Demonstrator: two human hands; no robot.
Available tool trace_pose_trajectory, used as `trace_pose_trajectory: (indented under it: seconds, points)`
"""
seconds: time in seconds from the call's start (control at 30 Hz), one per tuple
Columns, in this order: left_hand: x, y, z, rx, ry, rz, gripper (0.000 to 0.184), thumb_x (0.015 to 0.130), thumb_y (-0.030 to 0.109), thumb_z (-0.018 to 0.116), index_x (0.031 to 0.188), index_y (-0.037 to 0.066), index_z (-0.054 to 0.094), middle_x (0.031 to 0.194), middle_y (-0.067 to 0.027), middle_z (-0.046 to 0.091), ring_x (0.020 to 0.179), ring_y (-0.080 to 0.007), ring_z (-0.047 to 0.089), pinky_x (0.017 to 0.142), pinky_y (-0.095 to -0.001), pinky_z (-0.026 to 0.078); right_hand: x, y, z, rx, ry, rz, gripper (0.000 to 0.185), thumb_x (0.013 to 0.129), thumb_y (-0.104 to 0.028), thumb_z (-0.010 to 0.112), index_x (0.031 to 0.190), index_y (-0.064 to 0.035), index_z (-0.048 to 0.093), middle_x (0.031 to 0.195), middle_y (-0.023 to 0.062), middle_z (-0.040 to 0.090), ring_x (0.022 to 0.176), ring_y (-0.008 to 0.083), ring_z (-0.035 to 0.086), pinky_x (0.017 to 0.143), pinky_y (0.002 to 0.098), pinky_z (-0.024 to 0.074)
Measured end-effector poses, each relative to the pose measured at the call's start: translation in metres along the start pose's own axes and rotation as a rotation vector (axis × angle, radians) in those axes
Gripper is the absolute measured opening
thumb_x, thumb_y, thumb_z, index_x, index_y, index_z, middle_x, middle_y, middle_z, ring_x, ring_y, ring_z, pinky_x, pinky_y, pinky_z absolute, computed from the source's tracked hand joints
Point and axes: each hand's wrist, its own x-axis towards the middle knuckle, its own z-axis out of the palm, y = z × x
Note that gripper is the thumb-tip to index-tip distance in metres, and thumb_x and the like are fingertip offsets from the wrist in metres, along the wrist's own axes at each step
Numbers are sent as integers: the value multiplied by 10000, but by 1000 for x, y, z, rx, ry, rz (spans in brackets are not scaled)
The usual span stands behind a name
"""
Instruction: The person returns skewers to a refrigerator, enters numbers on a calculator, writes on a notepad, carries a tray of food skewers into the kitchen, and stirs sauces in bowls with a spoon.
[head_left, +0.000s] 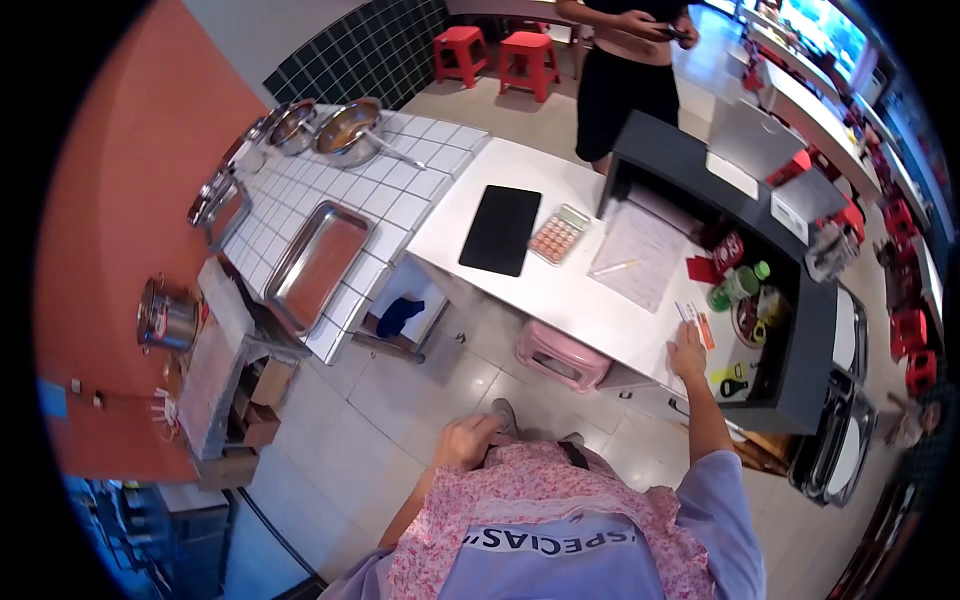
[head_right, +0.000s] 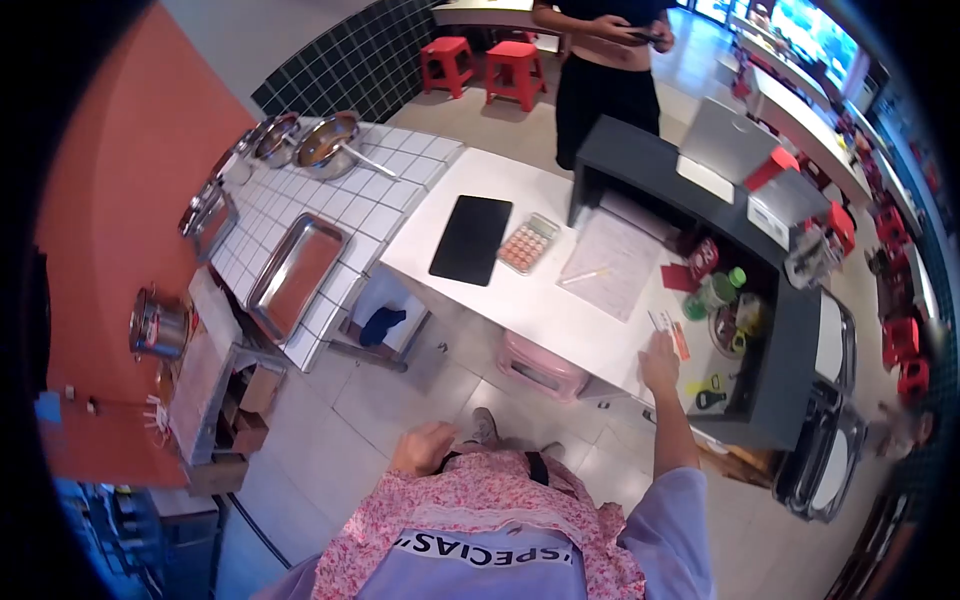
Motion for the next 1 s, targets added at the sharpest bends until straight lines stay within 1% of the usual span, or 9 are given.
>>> trace_pose_trajectory:
  seconds: [0.1, 0.2, 0.23, 0.3, 0.4, 0.7, 0.8, 0.87, 1.0]
  points:
    - [2, -25, -14, 25, 32, -43, 205, 788, 105, 577, 988, 111, 621, 865, -90, 613, 789, -302, 598, 664, -383, 489, 3, -7, -9, 39, -58, 68, 616, 850, -288, 524, 1366, -33, 305, 1415, 172, 313, 1292, 302, 328, 1031, 390, 312]
    - [-3, -48, -36, 73, 33, -147, 202, 797, 120, 565, 990, 115, 625, 885, -77, 619, 812, -285, 602, 694, -374, 491, 20, 12, 22, 199, 110, 71, 482, 809, -174, 570, 1242, 11, 467, 1299, 193, 458, 1216, 316, 422, 1019, 360, 336]
    - [-9, -61, -42, 83, 48, -177, 207, 794, 118, 569, 993, 117, 626, 890, -75, 620, 818, -281, 602, 702, -371, 491, 12, -22, -13, 191, 110, 210, 476, 795, -122, 573, 1234, 29, 467, 1264, 202, 485, 1198, 322, 438, 1008, 362, 344]
    - [-17, -88, -48, 94, 69, -215, 217, 788, 113, 576, 999, 122, 627, 902, -70, 623, 831, -274, 603, 718, -365, 491, 11, -40, -9, 186, 335, 200, 492, 783, -60, 555, 1249, 51, 444, 1258, 203, 490, 1176, 331, 454, 994, 363, 348]
    - [-24, -119, -75, 125, 103, -218, 234, 776, 102, 588, 1005, 123, 628, 903, -69, 625, 830, -273, 604, 714, -367, 491, -8, -116, -27, 389, 397, 228, 533, 780, -51, 554, 1290, 27, 419, 1271, 199, 483, 1174, 333, 453, 1003, 362, 339]
    - [-21, -177, -107, 148, 188, -371, 209, 783, 97, 584, 988, 94, 622, 893, -86, 615, 816, -284, 598, 697, -385, 480, 30, -272, -9, 440, 282, -366, 559, 766, -52, 551, 1308, -18, 417, 1268, 191, 490, 1160, 352, 465, 1000, 405, 344]
    - [-17, -167, -100, 138, 106, -436, 214, 787, 87, 587, 997, 101, 625, 895, -85, 612, 820, -283, 595, 695, -380, 478, 51, -322, -43, 467, 268, -401, 585, 726, -29, 596, 1278, 6, 408, 1165, 216, 530, 1075, 371, 502, 931, 409, 396]
    - [-19, -164, -93, 106, 158, -433, 207, 787, 82, 588, 988, 103, 635, 881, -88, 618, 801, -293, 596, 677, -379, 480, 72, -340, -42, 485, 399, -329, 726, 713, -69, 659, 1340, 11, 302, 1202, 235, 483, 1123, 369, 457, 923, 424, 377]
    - [-20, -166, -82, 91, 177, -434, 209, 786, 75, 590, 989, 99, 636, 869, -107, 620, 780, -314, 595, 659, -389, 477, 125, -368, -31, 473, 430, 232, 997, 629, -317, 780, 1375, 6, 202, 1334, 231, 348, 1209, 393, 347, 946, 492, 331]
